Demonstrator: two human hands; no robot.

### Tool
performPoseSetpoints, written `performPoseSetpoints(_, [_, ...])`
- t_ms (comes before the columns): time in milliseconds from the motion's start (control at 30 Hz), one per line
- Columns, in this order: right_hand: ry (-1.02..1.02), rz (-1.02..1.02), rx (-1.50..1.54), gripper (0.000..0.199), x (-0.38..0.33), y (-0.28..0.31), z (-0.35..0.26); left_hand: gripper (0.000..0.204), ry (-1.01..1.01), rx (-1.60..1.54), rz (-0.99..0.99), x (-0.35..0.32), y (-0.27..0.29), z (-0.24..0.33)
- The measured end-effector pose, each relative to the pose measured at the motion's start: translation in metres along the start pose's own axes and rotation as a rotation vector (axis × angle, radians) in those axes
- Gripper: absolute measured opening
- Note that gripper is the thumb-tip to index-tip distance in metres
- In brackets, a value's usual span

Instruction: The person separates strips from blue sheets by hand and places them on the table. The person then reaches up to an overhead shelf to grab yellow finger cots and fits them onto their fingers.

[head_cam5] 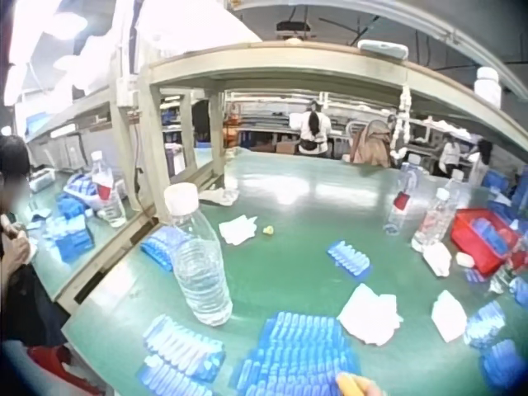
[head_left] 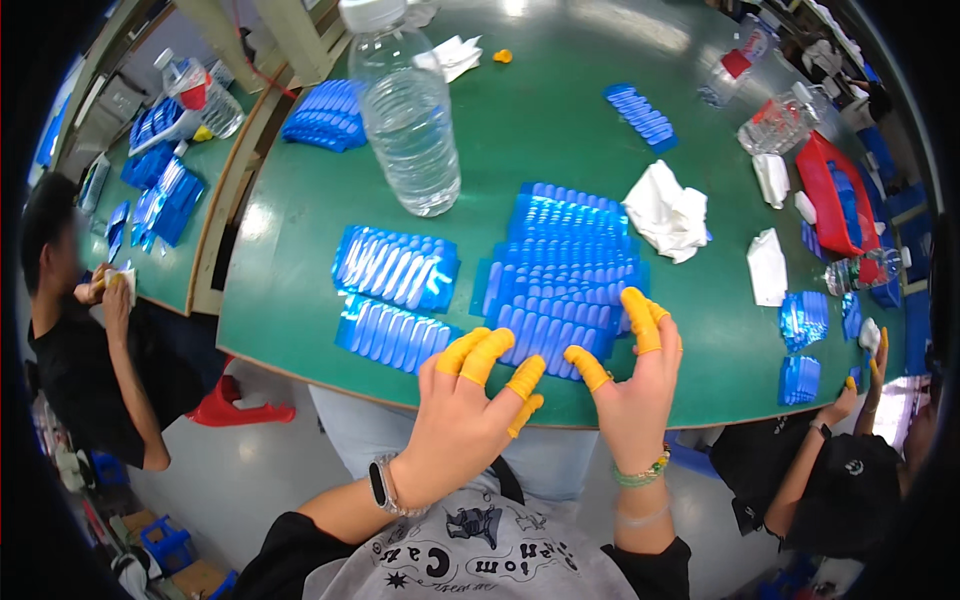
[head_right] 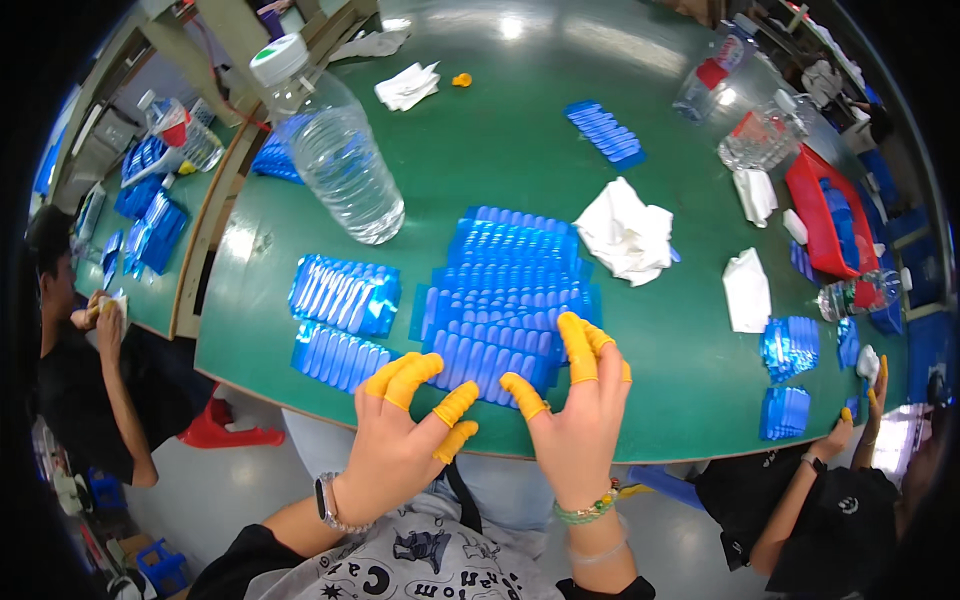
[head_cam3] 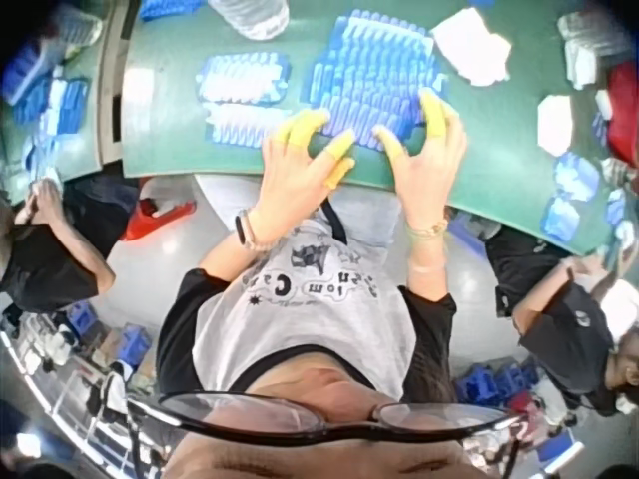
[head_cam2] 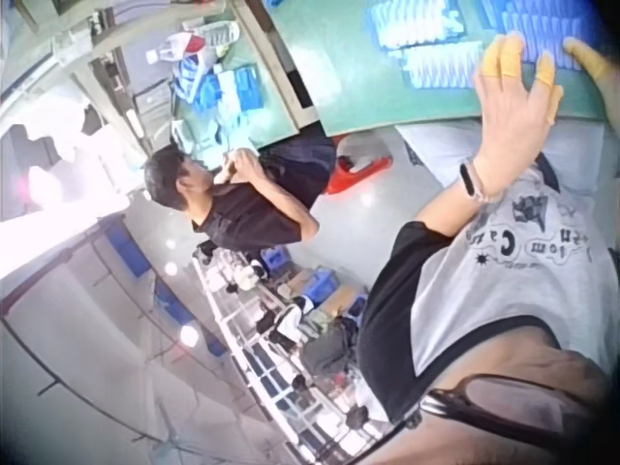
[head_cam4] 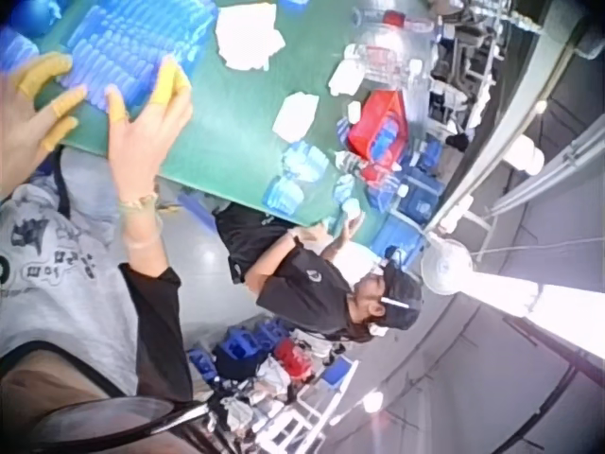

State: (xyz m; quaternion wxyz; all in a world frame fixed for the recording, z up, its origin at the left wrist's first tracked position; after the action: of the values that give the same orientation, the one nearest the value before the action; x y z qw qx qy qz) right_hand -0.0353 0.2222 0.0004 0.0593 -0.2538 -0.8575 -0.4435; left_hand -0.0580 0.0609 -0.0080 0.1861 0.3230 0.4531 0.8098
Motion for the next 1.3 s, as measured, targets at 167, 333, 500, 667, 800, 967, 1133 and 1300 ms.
performPoseSetpoints(167, [0.002,0.061,0.074,0.062,0.008,0.019,0.018,0.046,0.014,0.065,-0.024,0.005,-0.006,0.001])
performPoseSetpoints(333, [-0.039,0.105,0.036,0.047,0.053,0.050,0.059,0.051,-0.019,0.068,0.042,0.003,-0.001,-0.002])
performPoseSetpoints(500, [0.055,0.088,-0.011,0.038,0.134,0.044,0.083,0.050,-0.060,0.061,0.134,0.002,0.003,0.003])
performPoseSetpoints(667, [-0.057,0.069,0.044,0.031,0.209,0.035,0.124,0.046,-0.076,0.051,0.178,0.003,0.002,0.007])
performPoseSetpoints(800, [-0.075,0.034,-0.040,0.032,0.206,0.039,0.133,0.043,-0.048,0.066,0.213,0.001,0.004,0.003])
performPoseSetpoints(967, [0.193,-0.228,-0.249,0.023,0.143,0.017,0.098,0.041,-0.078,0.073,0.209,0.007,0.000,0.007])
performPoseSetpoints(1133, [0.034,-0.015,0.083,0.024,0.157,0.054,0.129,0.038,-0.079,0.070,0.216,0.008,0.001,0.007])
performPoseSetpoints(1300, [-0.016,-0.064,-0.009,0.040,0.195,0.021,0.143,0.037,-0.069,0.093,0.205,0.010,-0.001,0.008])
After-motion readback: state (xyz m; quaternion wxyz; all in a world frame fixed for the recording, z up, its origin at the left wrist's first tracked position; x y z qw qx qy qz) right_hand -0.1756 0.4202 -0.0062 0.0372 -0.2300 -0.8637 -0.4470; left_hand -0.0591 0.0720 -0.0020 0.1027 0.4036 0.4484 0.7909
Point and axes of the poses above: each hand's wrist, its own x-axis towards the middle knuckle, its own y-axis out of the back of the hand, z = x × y, the point moved 8 cm from there along x, towards the middle knuckle, and after that the axes turned 3 degrees about x, right-handed, at the moved point
